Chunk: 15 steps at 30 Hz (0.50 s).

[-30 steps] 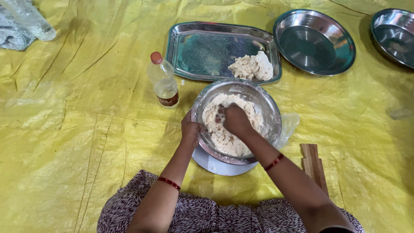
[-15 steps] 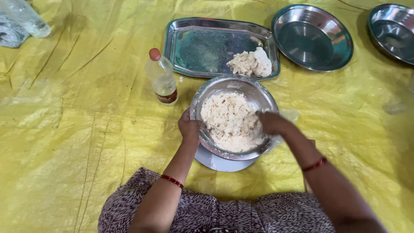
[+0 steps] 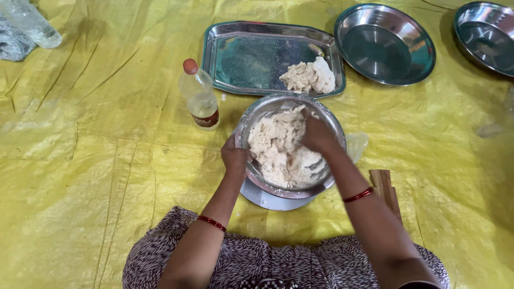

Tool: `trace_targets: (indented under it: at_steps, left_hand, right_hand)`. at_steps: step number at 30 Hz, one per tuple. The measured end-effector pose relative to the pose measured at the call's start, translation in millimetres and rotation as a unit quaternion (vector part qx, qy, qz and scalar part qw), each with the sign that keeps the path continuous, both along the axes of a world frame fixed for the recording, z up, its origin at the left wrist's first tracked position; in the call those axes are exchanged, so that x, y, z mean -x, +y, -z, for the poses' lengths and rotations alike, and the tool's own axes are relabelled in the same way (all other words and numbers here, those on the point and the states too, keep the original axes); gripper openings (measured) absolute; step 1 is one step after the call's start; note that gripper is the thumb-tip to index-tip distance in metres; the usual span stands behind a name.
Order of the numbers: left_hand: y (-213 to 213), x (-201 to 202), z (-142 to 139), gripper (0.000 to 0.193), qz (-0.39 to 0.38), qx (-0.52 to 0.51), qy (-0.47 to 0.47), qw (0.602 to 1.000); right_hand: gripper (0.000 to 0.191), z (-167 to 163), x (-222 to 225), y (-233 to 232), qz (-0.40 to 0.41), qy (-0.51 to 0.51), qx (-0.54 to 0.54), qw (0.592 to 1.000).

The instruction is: The person kneads dough in a metal bowl, periodically adding oil from a bottle and transferring portions of dough to a nearby tray. The person uses both hands to mix and press the dough until it becomes more cohesive.

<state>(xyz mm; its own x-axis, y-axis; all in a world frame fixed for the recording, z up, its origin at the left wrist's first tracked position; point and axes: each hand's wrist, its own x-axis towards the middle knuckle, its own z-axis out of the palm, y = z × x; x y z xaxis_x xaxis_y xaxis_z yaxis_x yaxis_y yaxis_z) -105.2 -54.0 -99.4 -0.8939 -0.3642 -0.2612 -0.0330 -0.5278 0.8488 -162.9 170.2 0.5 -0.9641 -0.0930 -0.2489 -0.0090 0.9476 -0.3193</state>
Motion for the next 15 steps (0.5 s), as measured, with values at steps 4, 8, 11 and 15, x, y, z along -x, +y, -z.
trace_targets:
  at_steps: [4,8,11,15]
  left_hand:
    - [4.3,1.2,-3.7,0.069,-0.012,0.021,-0.005,1.000]
    - [6.9,0.1,-2.0,0.066,-0.027,-0.004,0.009,1.000]
    - [8.6,-2.0,0.1,0.063,-0.046,-0.019,0.024,0.998]
    - [6.5,-2.6,1.0,0.061,-0.037,-0.010,-0.002,0.999]
  right_hand:
    - [0.043,10.1,8.8,32.0,-0.119,0.017,-0.109,0.987]
    - [0.032,44.0,-26.4,35.3,-0.127,-0.029,-0.166,0.977]
    - [0.037,63.5,-62.9,21.3,-0.149,-0.091,-0.199,0.964]
    - [0.040,72.7,-84.4,-16.8,-0.005,-0.019,-0.066,0.998]
